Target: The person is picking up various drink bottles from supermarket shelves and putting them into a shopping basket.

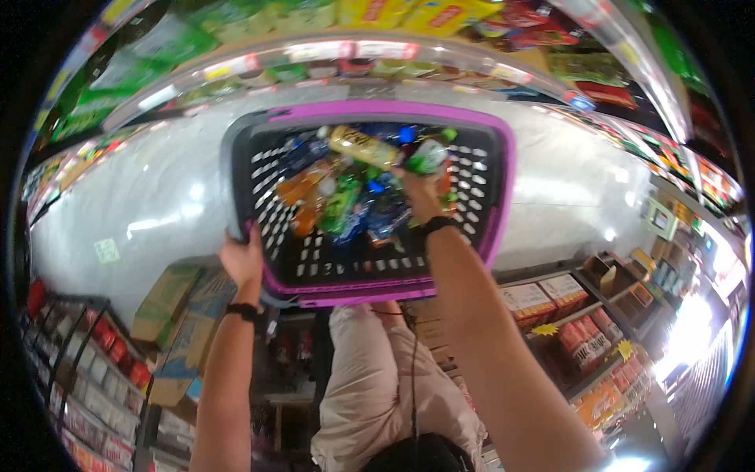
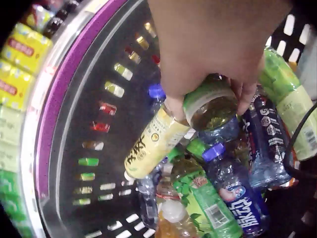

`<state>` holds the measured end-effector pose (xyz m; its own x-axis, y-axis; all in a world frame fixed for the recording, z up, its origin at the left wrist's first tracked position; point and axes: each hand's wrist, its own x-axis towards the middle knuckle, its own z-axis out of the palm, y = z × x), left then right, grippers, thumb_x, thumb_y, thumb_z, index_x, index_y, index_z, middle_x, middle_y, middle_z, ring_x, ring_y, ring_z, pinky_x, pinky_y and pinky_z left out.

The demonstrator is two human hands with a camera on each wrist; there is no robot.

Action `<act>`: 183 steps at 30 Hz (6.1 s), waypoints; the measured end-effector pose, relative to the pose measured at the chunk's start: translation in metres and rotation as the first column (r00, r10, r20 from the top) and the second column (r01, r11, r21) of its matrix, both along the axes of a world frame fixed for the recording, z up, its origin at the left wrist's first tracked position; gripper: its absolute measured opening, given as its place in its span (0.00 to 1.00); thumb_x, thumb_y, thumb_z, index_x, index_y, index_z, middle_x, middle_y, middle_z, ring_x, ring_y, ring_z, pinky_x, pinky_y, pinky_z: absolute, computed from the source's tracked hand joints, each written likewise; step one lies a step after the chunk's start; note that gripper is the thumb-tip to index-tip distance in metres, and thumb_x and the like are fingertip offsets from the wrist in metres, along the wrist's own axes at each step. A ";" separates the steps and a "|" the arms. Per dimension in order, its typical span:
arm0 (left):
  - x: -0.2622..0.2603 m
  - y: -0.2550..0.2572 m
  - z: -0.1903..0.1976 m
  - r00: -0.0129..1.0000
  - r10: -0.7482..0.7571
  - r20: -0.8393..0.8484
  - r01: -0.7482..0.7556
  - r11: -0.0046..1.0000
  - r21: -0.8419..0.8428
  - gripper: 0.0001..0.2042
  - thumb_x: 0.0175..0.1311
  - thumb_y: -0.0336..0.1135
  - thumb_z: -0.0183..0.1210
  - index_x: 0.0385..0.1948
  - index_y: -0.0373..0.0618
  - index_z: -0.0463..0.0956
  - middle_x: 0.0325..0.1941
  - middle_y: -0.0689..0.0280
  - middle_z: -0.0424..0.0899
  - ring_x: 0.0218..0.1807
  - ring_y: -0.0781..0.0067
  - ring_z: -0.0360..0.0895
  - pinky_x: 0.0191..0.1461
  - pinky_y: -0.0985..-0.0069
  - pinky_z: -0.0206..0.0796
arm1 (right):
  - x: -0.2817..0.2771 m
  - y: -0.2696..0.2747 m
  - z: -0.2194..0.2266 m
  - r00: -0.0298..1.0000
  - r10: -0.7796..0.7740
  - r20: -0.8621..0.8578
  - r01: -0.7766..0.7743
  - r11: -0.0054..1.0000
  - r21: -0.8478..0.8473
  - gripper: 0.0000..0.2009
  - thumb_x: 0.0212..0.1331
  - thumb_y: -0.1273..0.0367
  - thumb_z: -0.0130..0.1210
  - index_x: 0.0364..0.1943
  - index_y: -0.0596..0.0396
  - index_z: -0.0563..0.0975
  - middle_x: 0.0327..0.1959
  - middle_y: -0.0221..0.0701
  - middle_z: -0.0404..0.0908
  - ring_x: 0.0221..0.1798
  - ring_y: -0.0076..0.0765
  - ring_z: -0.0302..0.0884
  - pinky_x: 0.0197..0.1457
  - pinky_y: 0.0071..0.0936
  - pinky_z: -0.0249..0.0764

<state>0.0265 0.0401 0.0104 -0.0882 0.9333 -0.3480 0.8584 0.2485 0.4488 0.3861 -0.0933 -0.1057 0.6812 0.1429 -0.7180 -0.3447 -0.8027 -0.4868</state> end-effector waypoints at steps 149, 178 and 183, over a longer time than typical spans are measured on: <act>0.077 -0.351 0.692 0.209 -0.540 0.816 0.653 0.698 0.295 0.33 0.55 0.37 0.74 0.61 0.38 0.69 0.49 0.64 0.82 0.50 0.78 0.77 0.57 0.75 0.69 | -0.122 -0.255 0.851 1.000 -0.001 0.013 -0.013 -0.178 0.984 0.32 0.57 0.55 0.54 0.60 0.66 0.69 0.44 0.46 0.81 0.32 0.42 0.83 0.34 0.34 0.80; 0.084 -0.361 0.659 0.326 -0.441 0.836 0.359 0.876 0.322 0.39 0.47 0.46 0.72 0.60 0.33 0.67 0.46 0.56 0.83 0.44 0.62 0.84 0.48 0.68 0.77 | -0.098 -0.261 0.831 0.987 0.152 -0.048 0.100 -0.357 0.929 0.24 0.60 0.69 0.63 0.60 0.62 0.71 0.48 0.37 0.80 0.45 0.32 0.82 0.47 0.34 0.85; 0.088 -0.364 0.677 0.226 -0.447 0.866 0.534 0.800 0.273 0.40 0.47 0.49 0.73 0.59 0.33 0.68 0.47 0.57 0.82 0.45 0.65 0.83 0.50 0.69 0.75 | -0.101 -0.272 0.844 0.987 0.157 -0.025 0.080 -0.354 0.932 0.25 0.58 0.67 0.64 0.58 0.62 0.71 0.47 0.37 0.81 0.40 0.31 0.83 0.46 0.30 0.83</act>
